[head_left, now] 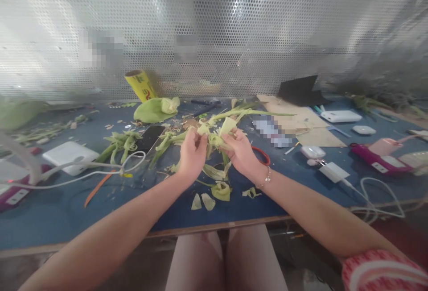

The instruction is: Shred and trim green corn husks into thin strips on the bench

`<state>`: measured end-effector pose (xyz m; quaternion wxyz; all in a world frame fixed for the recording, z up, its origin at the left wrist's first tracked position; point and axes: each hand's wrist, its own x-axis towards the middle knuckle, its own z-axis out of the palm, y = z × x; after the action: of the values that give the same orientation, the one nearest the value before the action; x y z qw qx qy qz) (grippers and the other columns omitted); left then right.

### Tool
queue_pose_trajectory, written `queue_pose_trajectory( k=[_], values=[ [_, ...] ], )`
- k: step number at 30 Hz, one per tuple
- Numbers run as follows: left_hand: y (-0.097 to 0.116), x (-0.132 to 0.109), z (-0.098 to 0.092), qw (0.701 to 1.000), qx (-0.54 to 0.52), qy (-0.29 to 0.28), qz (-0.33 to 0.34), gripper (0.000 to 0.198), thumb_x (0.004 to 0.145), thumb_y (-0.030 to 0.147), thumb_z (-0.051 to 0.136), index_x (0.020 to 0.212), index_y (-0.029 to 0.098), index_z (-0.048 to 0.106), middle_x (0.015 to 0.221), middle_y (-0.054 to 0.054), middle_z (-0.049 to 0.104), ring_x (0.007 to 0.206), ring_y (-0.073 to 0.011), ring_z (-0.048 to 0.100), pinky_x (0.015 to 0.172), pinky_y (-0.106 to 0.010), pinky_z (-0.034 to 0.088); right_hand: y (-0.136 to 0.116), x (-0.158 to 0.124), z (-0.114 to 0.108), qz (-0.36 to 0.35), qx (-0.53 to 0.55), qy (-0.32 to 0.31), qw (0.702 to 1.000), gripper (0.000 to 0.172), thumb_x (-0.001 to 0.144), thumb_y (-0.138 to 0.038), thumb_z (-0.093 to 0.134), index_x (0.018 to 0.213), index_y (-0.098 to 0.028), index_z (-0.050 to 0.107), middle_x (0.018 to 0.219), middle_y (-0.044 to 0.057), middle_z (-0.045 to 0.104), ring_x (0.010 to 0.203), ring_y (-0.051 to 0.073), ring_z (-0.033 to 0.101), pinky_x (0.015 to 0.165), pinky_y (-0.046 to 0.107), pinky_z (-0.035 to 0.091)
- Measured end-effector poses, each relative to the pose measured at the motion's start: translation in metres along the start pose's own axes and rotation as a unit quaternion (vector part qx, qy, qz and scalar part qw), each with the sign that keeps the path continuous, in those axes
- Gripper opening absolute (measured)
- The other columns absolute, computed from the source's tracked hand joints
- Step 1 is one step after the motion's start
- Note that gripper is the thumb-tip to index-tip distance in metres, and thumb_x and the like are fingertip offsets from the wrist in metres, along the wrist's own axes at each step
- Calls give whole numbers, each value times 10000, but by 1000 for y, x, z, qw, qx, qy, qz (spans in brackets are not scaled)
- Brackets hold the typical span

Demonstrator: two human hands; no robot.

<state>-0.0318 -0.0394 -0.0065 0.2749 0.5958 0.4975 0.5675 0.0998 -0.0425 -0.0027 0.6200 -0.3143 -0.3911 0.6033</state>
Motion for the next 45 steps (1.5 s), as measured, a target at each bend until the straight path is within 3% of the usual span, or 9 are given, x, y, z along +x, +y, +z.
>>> queue_pose_trajectory(
  k=[3,6,10,13,18,24,39,45],
  values=[
    [-4,-1,1,1000,6,-10,0,131,813,308,519,784,202,448,628,44,471,551,-87,427,533,-207,330,-3,-1,-1,17,-34,-18,999,302,641,-372,712,720,-188,486,677,-40,533,596,85,522,591,234,463],
    [-6,-1,4,1000,-13,-18,-6,118,828,288,489,777,206,422,638,46,452,540,-80,417,523,-206,337,-2,-5,-1,-17,-157,-50,986,294,730,-392,608,609,-190,431,567,-49,441,531,85,446,528,236,407],
    [-5,-2,9,996,-71,-27,-43,179,843,300,469,754,222,335,579,73,362,447,-63,368,450,-198,311,3,-9,0,-84,-317,-7,945,303,800,-347,490,583,-210,328,525,-57,355,507,88,364,487,239,311],
    [-2,-4,10,996,-71,-32,-41,258,840,327,495,733,228,282,532,92,280,394,-47,277,405,-189,249,5,-9,-1,-141,-378,26,915,311,838,-357,437,597,-214,302,537,-53,343,520,91,338,497,245,277],
    [0,-5,7,1000,-25,-1,-14,247,854,396,477,769,228,318,505,86,344,386,-55,323,382,-189,250,2,-6,-4,-147,-384,-13,911,267,853,-403,429,677,-202,428,534,-55,378,505,92,349,523,241,313],
    [0,-6,6,999,-47,18,-15,298,827,502,486,853,232,363,538,77,418,378,-61,387,374,-191,305,0,-4,-4,-173,-353,-14,919,206,830,-366,449,791,-183,536,717,-3,574,665,135,502,670,268,402],
    [4,-2,0,995,-87,39,-35,276,822,476,516,844,226,403,496,77,336,361,-48,332,368,-202,287,-2,0,-18,-139,-319,-66,935,173,838,-364,482,856,-210,559,647,-31,482,573,118,412,600,267,372],
    [1,-5,1,996,-90,11,-17,242,829,445,509,883,233,406,517,82,361,398,-62,371,425,-212,359,-6,-1,-17,-164,-395,-68,901,239,879,-392,422,734,-212,482,623,-27,457,579,127,415,619,281,359]
  ],
)
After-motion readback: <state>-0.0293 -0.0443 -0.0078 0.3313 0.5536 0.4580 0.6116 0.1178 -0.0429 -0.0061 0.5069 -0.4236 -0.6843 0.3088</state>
